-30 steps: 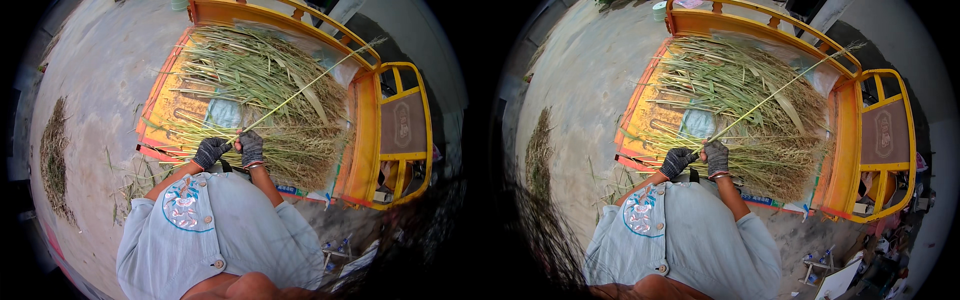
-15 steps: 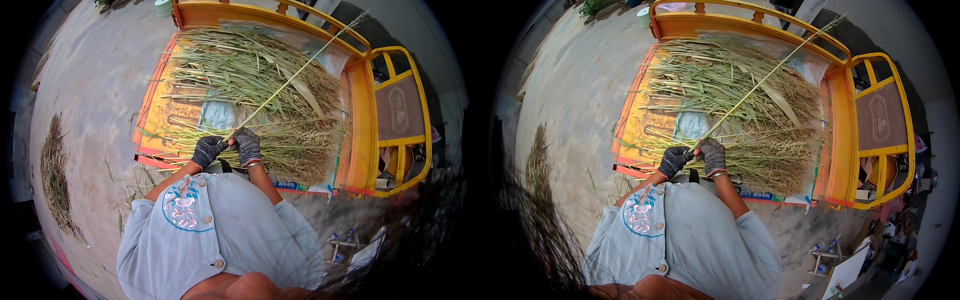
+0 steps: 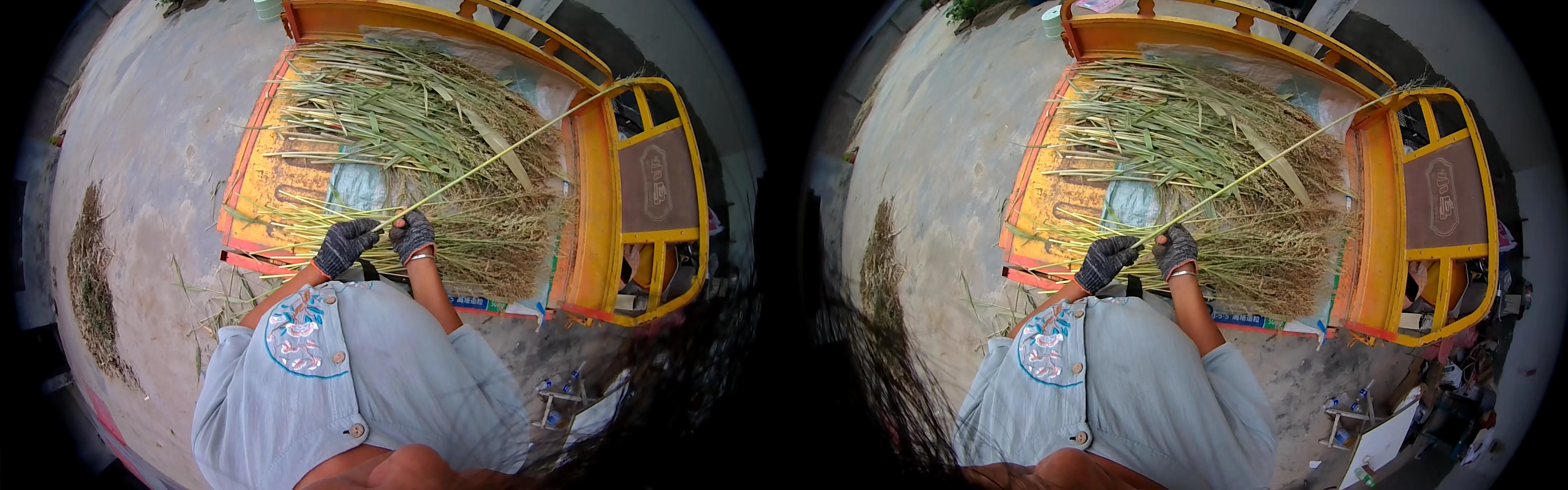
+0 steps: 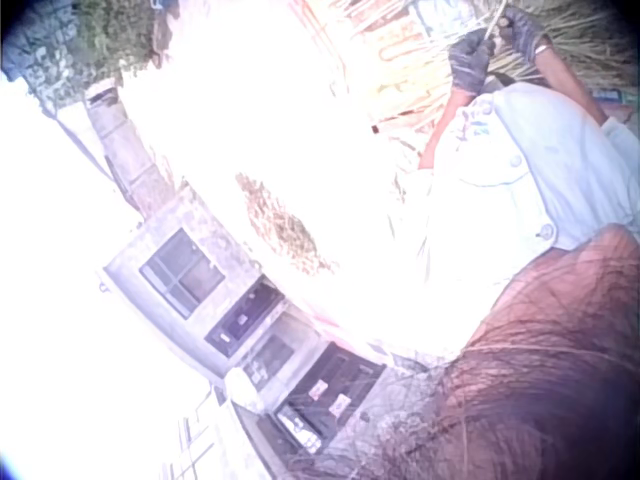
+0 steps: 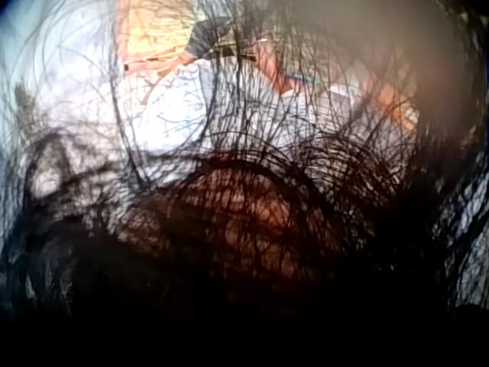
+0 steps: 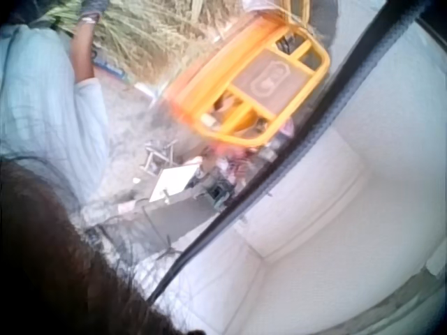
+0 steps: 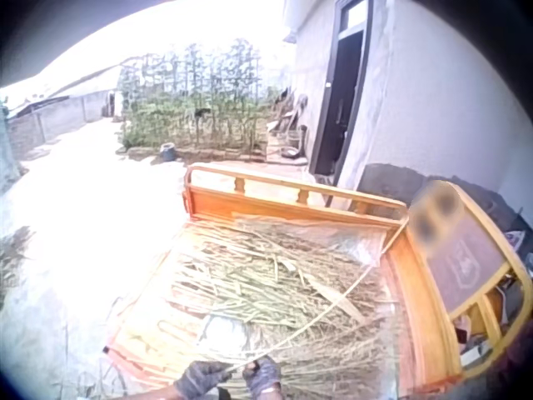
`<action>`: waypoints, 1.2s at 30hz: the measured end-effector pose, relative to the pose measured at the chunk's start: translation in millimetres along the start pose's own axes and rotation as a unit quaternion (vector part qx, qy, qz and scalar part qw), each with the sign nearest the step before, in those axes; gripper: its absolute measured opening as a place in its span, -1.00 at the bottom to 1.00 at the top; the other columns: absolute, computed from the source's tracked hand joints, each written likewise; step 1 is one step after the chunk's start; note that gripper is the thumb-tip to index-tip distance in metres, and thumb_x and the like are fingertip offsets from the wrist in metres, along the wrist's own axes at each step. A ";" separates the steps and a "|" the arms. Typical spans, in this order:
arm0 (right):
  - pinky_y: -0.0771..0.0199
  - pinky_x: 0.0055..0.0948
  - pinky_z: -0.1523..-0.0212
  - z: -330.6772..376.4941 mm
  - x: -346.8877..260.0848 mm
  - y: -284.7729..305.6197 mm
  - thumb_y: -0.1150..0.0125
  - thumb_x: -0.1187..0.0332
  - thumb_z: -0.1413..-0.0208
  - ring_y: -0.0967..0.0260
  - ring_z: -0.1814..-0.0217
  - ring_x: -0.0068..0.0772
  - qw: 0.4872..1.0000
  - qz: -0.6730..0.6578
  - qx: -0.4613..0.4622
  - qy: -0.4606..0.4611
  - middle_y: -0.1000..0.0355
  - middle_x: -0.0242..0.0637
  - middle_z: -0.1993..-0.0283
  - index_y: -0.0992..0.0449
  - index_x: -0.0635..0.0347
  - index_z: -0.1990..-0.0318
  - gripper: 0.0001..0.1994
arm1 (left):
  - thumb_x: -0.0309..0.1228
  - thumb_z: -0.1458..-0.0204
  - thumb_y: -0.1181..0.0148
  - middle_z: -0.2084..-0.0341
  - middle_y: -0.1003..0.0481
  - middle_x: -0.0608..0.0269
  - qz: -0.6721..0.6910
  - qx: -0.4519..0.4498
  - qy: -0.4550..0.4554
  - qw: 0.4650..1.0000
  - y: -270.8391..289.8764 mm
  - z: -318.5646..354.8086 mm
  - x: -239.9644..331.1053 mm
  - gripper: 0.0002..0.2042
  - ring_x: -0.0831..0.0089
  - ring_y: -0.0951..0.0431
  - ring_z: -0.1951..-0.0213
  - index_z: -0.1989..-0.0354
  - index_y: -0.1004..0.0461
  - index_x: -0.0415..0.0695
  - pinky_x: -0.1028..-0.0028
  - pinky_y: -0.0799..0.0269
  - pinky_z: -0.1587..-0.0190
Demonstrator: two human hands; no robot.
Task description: The person stands at the back of a yellow utility vehicle and processes long green plant stalks. They pick up stalks from a pile, strip the leaves and fibrous material from the stems using gloved hands, and then discard the stripped stems onto the ground. The person repeats this action continuously throughout the clip.
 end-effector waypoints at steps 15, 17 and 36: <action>-0.10 -0.53 0.74 15.0 -97.5 32.1 0.05 0.37 -0.09 -0.12 0.69 -0.53 0.943 -0.158 0.199 0.213 -0.27 -0.39 0.52 -0.25 0.11 0.36 -0.94 | -0.29 -0.11 0.11 0.64 -0.39 0.36 -0.123 -0.141 -0.027 0.982 66.3 -15.9 8.6 -0.73 0.63 -0.36 0.55 0.52 -0.41 -0.18 0.58 -0.29 0.46; -0.10 -0.53 0.74 24.5 -119.0 41.1 0.06 0.37 -0.11 -0.12 0.69 -0.53 0.935 -0.150 0.203 0.248 -0.27 -0.39 0.52 -0.25 0.11 0.35 -0.94 | -0.30 -0.12 0.13 0.62 -0.41 0.28 -0.122 -0.130 -0.060 0.982 79.9 -18.1 -2.1 -0.71 0.54 -0.39 0.50 0.52 -0.40 -0.24 0.54 -0.32 0.36; -0.19 -0.64 0.71 28.9 21.1 -67.7 -0.01 0.35 -0.07 -0.31 0.54 -0.57 0.967 0.142 -0.190 -0.093 -0.33 -0.26 -0.02 -0.11 0.07 -0.13 -0.55 | -0.24 -0.01 -0.04 0.62 -0.45 0.01 -0.213 0.050 0.055 0.974 84.4 37.2 -60.2 -0.72 0.29 -0.44 0.67 0.35 -0.46 -0.26 0.40 -0.33 0.53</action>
Point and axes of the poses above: each hand's wrist, its own z-axis away from the middle knuckle, its own y-axis out of the back of the hand, x = y × z, the point moved 2 cm from there along -z, towards the middle knuckle
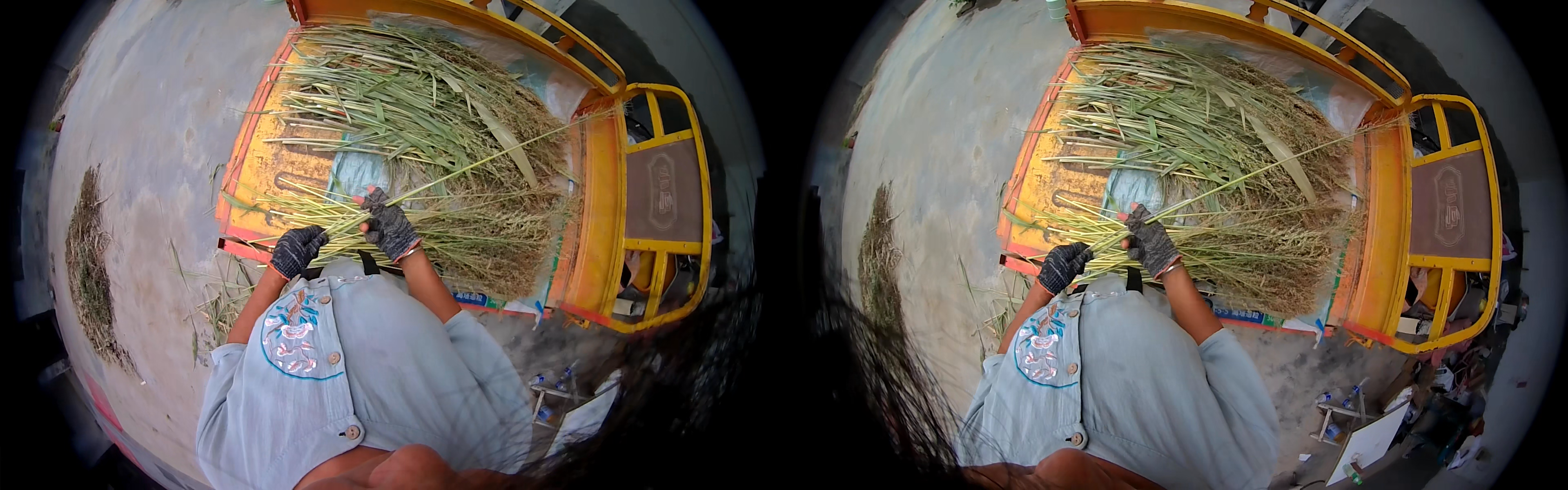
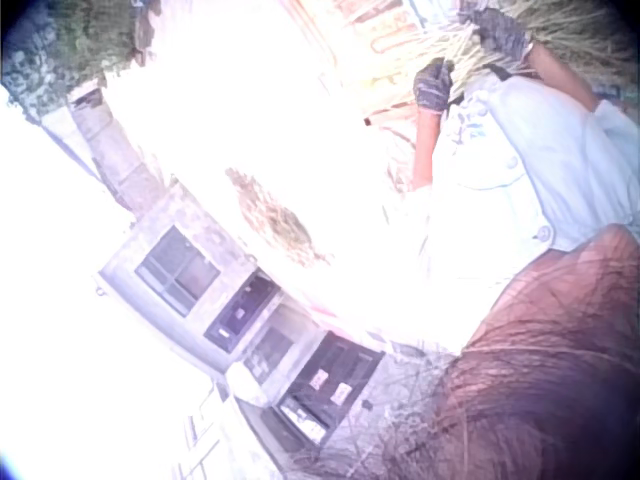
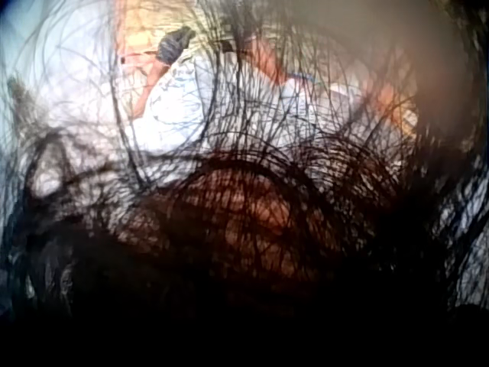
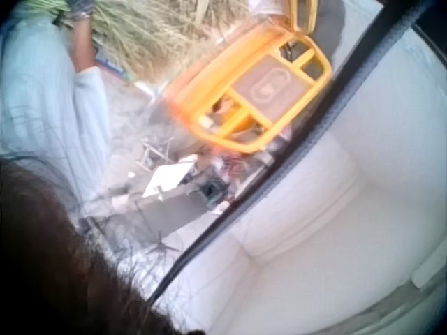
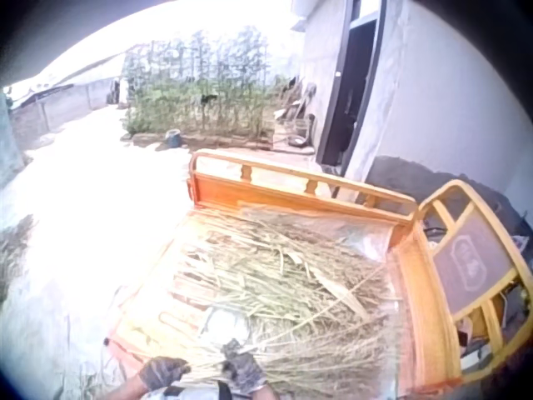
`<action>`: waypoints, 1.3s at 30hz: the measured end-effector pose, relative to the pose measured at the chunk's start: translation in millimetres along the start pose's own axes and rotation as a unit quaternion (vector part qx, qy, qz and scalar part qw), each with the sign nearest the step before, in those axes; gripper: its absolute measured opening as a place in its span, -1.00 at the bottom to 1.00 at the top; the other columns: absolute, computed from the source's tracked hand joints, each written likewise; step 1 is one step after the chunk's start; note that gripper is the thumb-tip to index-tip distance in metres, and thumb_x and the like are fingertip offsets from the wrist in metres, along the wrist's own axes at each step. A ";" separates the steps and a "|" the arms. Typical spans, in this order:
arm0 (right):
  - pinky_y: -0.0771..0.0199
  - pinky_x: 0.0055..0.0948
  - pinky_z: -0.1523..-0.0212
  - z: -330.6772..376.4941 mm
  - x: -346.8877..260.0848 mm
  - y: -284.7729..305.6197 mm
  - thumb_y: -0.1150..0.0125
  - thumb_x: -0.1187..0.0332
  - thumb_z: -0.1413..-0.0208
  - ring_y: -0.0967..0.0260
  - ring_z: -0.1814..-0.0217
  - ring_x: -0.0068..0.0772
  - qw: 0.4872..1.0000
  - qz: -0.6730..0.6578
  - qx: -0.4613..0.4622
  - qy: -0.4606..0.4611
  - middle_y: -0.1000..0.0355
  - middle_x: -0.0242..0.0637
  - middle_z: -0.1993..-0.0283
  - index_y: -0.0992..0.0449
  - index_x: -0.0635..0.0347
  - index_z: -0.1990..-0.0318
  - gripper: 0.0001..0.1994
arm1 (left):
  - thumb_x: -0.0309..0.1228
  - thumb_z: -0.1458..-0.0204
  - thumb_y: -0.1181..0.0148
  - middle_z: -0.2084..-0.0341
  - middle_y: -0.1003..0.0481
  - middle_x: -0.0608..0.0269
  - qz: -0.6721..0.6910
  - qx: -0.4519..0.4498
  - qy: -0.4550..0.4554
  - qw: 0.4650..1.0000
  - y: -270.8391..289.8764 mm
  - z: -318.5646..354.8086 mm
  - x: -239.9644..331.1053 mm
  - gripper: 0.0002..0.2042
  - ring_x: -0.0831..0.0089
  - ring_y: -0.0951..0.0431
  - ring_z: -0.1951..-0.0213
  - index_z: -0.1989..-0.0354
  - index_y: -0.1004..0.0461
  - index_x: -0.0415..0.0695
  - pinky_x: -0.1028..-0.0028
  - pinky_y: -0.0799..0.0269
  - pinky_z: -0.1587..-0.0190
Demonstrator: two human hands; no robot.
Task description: The person stands at the back of a yellow utility vehicle and processes long green plant stalks. They pick up stalks from a pile, strip the leaves and fibrous material from the stems using gloved hands, and then discard the stripped stems onto the ground. The person repeats this action continuously throughout the clip.
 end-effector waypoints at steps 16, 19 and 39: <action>-0.19 -0.54 0.79 -16.2 64.5 165.5 -0.04 0.13 -0.07 -0.21 0.67 -0.44 0.889 -0.163 0.425 -0.045 -0.30 -0.30 0.53 -0.28 0.05 0.41 -0.77 | -0.17 0.23 -0.27 -0.13 -0.07 -0.08 -0.304 0.379 0.668 0.564 219.2 266.1 -226.5 -0.22 -0.03 -0.39 0.06 -0.19 0.01 0.02 0.14 -0.40 0.17; -0.25 -0.52 0.78 -31.6 92.4 157.7 -0.21 0.18 0.06 -0.21 0.70 -0.43 0.845 -0.168 0.496 -0.103 -0.30 -0.23 0.60 -0.27 0.08 0.35 -0.72 | -0.10 0.24 -0.27 -0.18 0.03 -0.12 -0.265 0.401 0.685 0.548 191.2 274.7 -215.9 -0.16 -0.01 -0.37 0.03 -0.23 0.06 0.02 0.12 -0.42 0.22; 0.01 -0.52 0.87 52.6 -43.8 153.4 0.04 0.15 -0.13 -0.03 0.82 -0.57 0.866 -0.110 0.483 0.065 -0.26 -0.43 0.66 -0.26 0.07 0.55 -0.71 | -0.41 0.15 -0.20 0.25 -0.43 0.01 -0.218 0.430 0.018 0.876 38.8 34.3 -79.8 -0.73 0.11 -0.40 0.14 0.24 -0.41 -0.22 0.28 -0.28 0.08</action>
Point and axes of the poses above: each hand's wrist, its own z-axis away from the middle knuckle, its own y-axis out of the back of the hand, x = y × z, the point moved 2 cm from there along -z, towards the middle knuckle
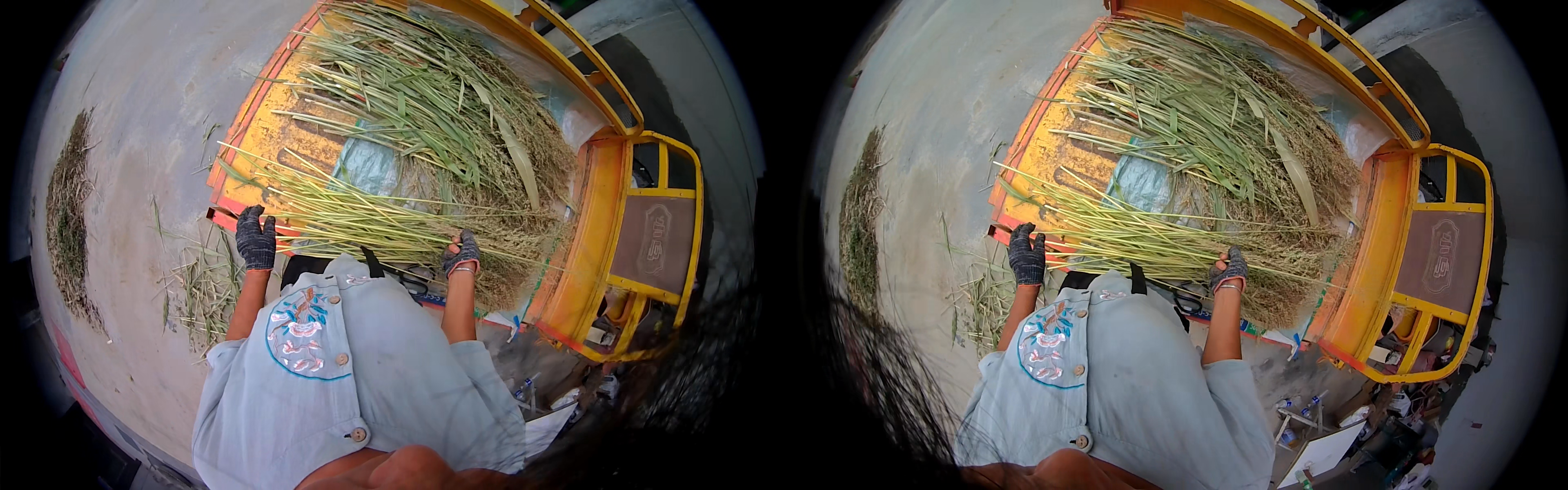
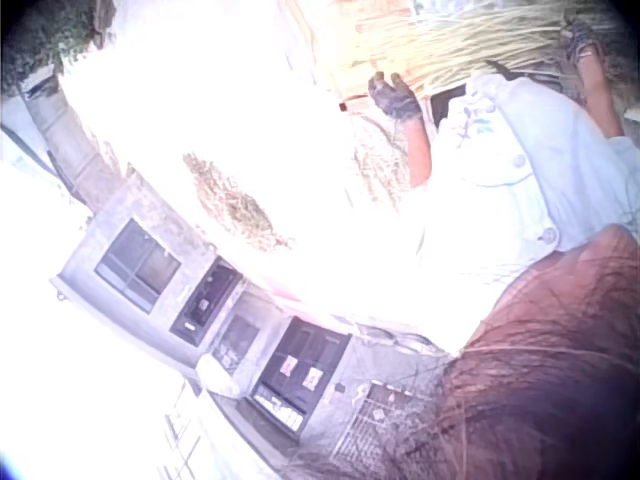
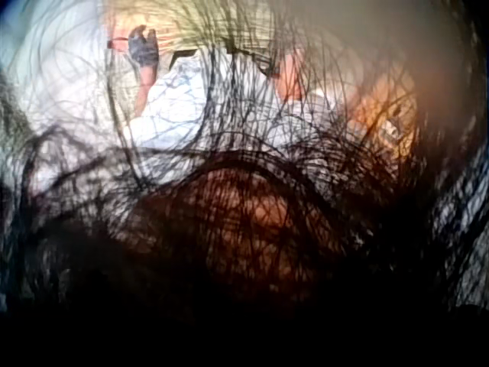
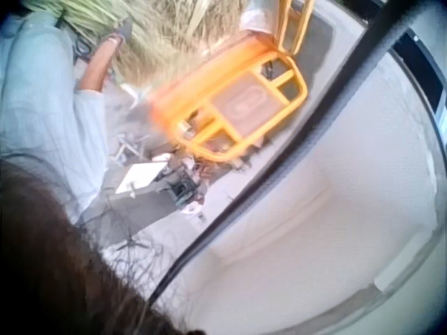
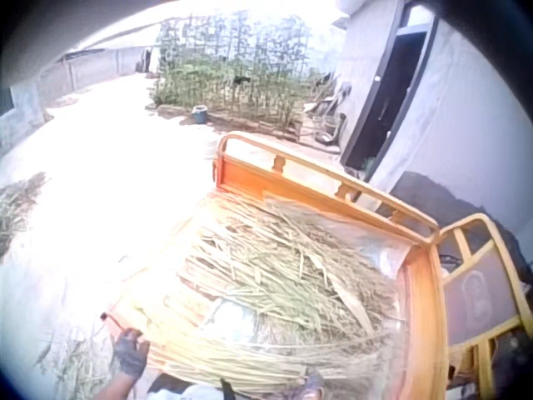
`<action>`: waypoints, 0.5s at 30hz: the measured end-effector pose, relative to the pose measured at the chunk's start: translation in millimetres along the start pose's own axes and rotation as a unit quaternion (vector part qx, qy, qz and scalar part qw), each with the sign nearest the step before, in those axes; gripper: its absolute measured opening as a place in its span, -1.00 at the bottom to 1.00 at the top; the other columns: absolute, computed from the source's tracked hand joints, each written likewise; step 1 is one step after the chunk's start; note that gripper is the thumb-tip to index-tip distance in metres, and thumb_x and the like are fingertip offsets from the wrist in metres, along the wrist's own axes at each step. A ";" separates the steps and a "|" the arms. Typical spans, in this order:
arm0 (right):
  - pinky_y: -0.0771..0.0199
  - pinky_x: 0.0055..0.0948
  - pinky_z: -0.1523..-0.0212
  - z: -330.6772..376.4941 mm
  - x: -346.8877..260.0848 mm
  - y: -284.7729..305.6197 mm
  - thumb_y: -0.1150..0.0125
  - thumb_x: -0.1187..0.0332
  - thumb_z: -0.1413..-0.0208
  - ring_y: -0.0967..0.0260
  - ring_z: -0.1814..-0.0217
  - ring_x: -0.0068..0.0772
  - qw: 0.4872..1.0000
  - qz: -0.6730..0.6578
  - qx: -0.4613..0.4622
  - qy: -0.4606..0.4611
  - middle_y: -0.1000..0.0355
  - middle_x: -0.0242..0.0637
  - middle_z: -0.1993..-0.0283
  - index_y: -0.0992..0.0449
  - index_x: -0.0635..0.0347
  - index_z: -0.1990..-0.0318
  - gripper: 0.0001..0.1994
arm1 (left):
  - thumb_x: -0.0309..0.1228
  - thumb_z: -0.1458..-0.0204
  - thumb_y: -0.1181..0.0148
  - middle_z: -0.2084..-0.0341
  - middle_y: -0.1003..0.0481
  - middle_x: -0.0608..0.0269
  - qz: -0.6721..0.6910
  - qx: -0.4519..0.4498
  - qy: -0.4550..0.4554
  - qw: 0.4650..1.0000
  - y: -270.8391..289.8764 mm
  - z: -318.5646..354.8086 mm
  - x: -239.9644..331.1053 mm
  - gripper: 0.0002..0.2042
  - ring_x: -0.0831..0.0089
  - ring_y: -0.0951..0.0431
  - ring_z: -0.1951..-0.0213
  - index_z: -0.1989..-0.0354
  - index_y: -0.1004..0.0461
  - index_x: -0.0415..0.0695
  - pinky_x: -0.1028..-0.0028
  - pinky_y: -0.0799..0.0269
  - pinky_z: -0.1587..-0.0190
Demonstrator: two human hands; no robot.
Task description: The person stands at the back of a yellow utility vehicle and processes long green plant stalks. They pick up stalks from a pile, strip the leaves and fibrous material from the stems using gloved hands, and then discard the stripped stems onto the ground. The person repeats this action continuously throughout the clip.
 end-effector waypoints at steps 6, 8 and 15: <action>-0.08 -0.54 0.87 -53.7 -25.0 76.1 0.02 0.03 -0.08 -0.11 0.80 -0.55 0.983 -0.154 0.067 -0.071 -0.29 -0.41 0.64 -0.31 0.07 0.54 -0.67 | -0.39 0.19 -0.21 0.24 -0.42 0.00 0.035 -0.113 -0.014 0.993 -35.9 2.3 27.0 -0.72 0.10 -0.38 0.12 0.26 -0.43 -0.18 0.28 -0.27 0.05; -0.16 -0.55 0.84 -50.3 0.1 67.6 0.01 0.03 -0.08 -0.18 0.75 -0.54 0.981 -0.188 0.017 -0.054 -0.32 -0.38 0.58 -0.31 0.08 0.48 -0.68 | -0.40 0.20 -0.21 0.23 -0.41 0.00 0.061 -0.140 -0.004 0.988 -39.9 10.3 31.8 -0.71 0.10 -0.38 0.12 0.26 -0.43 -0.20 0.28 -0.27 0.05; -0.48 -0.42 0.51 0.7 117.2 -40.2 0.09 0.24 -0.13 -0.38 0.52 -0.33 0.971 0.003 -0.099 -0.216 -0.38 -0.15 0.31 -0.32 0.18 0.20 -0.78 | -0.40 0.19 -0.22 0.23 -0.42 0.00 0.041 -0.123 -0.031 0.991 -33.2 1.0 47.1 -0.71 0.09 -0.40 0.13 0.25 -0.44 -0.20 0.26 -0.30 0.08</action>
Point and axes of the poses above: each hand's wrist, its own z-axis away from the middle knuckle, its own y-axis out of the back of the hand, x = y × z, the point moved 2 cm from there along -z, towards the middle knuckle
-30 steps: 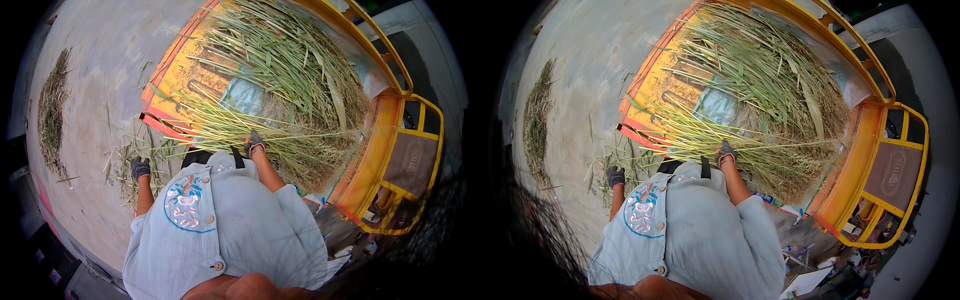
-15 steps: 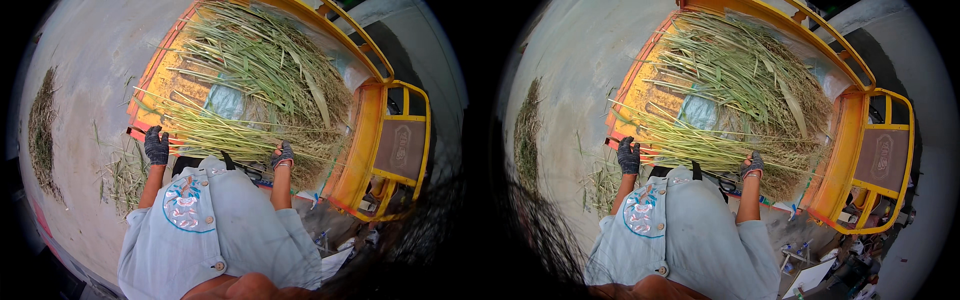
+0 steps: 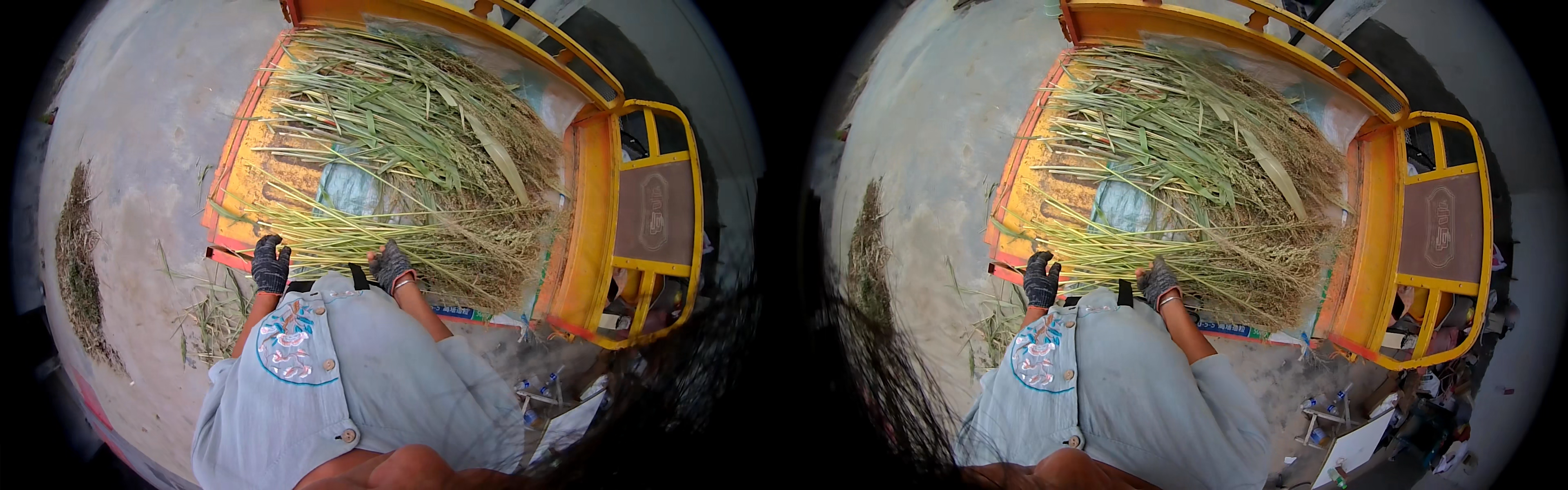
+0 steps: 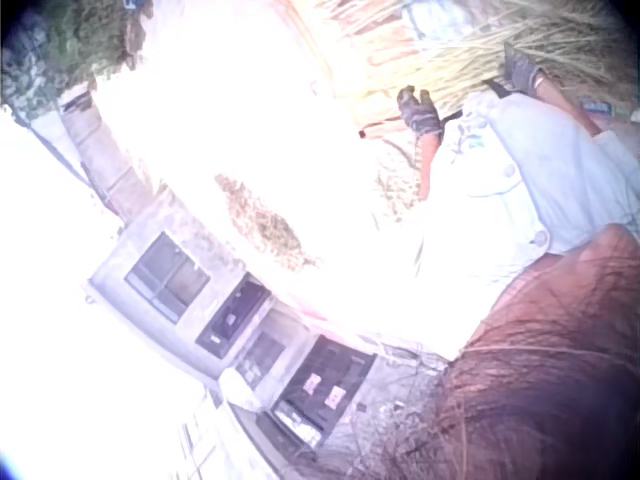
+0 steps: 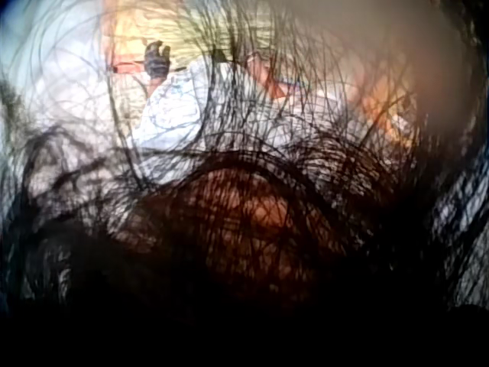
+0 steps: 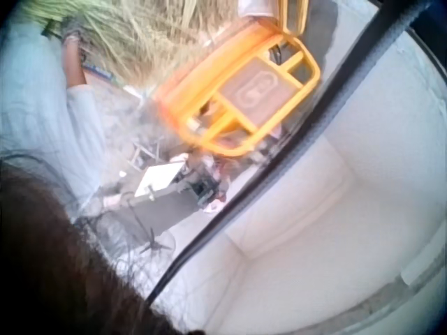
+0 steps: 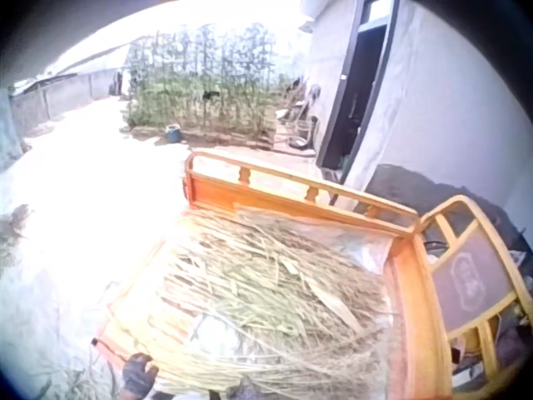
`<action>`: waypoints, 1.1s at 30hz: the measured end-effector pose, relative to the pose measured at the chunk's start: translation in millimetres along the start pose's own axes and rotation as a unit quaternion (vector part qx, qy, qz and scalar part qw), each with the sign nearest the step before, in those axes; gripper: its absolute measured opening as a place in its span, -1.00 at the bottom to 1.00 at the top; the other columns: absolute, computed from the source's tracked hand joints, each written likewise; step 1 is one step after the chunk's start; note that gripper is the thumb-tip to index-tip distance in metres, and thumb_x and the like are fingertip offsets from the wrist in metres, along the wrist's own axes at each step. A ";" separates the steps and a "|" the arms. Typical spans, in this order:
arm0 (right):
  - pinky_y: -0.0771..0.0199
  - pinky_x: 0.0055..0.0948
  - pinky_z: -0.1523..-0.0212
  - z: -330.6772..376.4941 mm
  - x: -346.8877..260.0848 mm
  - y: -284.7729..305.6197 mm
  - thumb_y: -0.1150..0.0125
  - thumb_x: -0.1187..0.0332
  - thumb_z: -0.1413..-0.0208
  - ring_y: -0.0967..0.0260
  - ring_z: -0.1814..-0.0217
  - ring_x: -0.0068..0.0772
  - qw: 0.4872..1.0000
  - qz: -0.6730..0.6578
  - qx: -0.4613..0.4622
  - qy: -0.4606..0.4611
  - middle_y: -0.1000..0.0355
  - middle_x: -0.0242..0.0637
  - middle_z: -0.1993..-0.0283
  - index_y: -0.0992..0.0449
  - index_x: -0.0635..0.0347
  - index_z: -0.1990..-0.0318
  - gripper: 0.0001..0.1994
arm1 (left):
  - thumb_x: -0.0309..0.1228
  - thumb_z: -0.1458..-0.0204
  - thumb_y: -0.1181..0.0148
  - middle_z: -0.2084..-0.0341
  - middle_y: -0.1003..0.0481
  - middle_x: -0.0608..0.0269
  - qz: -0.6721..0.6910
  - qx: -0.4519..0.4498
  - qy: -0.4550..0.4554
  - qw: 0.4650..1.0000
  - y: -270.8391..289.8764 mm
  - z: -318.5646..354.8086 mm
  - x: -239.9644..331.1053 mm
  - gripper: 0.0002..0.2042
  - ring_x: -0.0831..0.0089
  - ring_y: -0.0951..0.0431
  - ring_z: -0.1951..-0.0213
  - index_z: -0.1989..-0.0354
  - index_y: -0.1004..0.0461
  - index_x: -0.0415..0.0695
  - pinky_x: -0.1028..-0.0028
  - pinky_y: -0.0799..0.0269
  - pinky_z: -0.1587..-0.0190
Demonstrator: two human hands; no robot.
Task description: The person stands at the back of a yellow utility vehicle and processes long green plant stalks. They pick up stalks from a pile, strip the leaves and fibrous material from the stems using gloved hands, and then discard the stripped stems onto the ground. The person repeats this action continuously throughout the clip.
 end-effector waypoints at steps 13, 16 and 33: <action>-0.19 -0.12 -0.05 -14.6 -118.6 -67.9 -0.12 0.06 0.09 -0.15 -0.14 -0.13 0.294 0.852 0.181 0.394 -0.23 -0.08 -0.06 -0.29 0.10 -0.03 -0.48 | -0.34 0.28 -0.25 -0.01 -0.27 0.01 -0.121 -0.200 0.024 0.972 -28.4 -26.8 5.2 -0.52 0.11 -0.25 -0.05 0.07 -0.35 -0.08 0.22 -0.16 -0.06; -0.23 -0.13 -0.02 -31.1 -109.7 -71.8 -0.05 0.16 0.05 -0.17 -0.13 -0.14 0.275 0.882 0.192 0.331 -0.26 -0.12 -0.04 -0.32 0.05 0.00 -0.58 | -0.32 0.32 -0.26 -0.12 -0.14 0.04 -0.205 -0.284 -0.117 0.929 -61.8 -56.9 26.6 -0.39 0.12 -0.15 -0.13 -0.04 -0.27 -0.01 0.21 -0.04 -0.13; -0.08 -0.10 -0.15 -82.1 -199.2 -113.6 0.08 0.20 -0.05 -0.03 -0.23 -0.06 0.264 0.869 0.196 0.369 -0.01 -0.10 -0.24 -0.15 0.05 -0.16 -0.52 | -0.14 0.17 -0.13 0.35 -0.47 0.16 -0.259 -0.437 -0.180 0.842 -145.4 -112.8 26.8 -0.74 0.22 -0.44 0.20 0.42 -0.54 -0.04 0.25 -0.32 0.22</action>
Point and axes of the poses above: each hand's wrist, its own z-axis away from the middle knuckle, its own y-axis out of the back of the hand, x = y × z, the point moved 2 cm from there along -z, towards the middle knuckle
